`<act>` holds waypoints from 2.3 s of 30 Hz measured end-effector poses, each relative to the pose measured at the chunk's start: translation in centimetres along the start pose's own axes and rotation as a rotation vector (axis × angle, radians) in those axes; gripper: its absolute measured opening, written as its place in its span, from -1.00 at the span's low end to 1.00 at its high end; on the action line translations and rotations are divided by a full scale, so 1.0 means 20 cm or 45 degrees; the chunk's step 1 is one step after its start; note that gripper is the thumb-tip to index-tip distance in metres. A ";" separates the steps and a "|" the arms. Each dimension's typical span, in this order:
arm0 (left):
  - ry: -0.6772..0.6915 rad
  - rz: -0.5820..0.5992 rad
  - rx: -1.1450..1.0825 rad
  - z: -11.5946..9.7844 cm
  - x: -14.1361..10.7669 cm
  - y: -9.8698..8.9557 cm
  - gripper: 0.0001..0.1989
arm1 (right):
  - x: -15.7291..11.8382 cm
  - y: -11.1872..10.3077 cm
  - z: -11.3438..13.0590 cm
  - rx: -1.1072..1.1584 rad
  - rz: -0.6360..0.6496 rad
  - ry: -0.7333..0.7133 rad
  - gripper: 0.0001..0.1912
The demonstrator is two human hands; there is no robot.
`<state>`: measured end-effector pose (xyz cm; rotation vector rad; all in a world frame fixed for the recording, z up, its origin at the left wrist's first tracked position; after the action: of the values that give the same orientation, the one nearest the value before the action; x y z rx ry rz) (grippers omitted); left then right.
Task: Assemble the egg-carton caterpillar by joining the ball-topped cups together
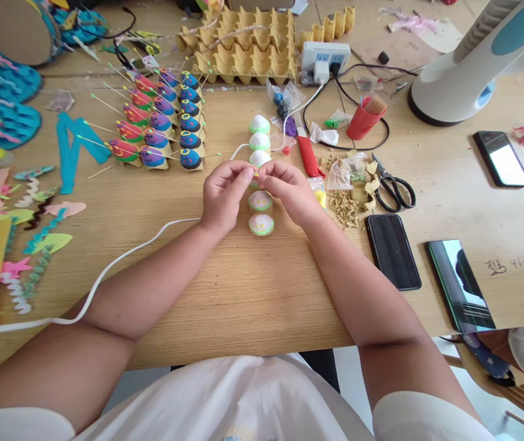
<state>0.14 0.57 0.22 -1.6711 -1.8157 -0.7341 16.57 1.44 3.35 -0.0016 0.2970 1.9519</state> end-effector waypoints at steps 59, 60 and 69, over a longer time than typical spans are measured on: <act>0.320 0.065 0.190 -0.06 0.01 -0.01 -0.72 | 0.00 0.00 0.00 0.035 -0.102 0.068 -0.72; 0.322 0.080 0.194 -0.06 0.01 -0.01 -0.71 | 0.00 0.00 0.00 0.030 -0.102 0.066 -0.72; 0.297 0.127 0.262 -0.05 0.00 -0.03 -0.67 | 0.00 0.00 0.00 0.011 -0.095 0.057 -0.69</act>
<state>-0.39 -0.13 0.91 -1.4655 -1.5771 -0.6461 16.54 1.49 3.32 -0.0506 0.3303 1.8782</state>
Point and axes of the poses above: each hand's wrist, its own x-axis towards the middle knuckle, its own y-axis out of the palm, z = x × y, the point moved 1 cm from there along x, towards the middle knuckle, and after that the axes turned 15 degrees about y, right-handed, at the moved point
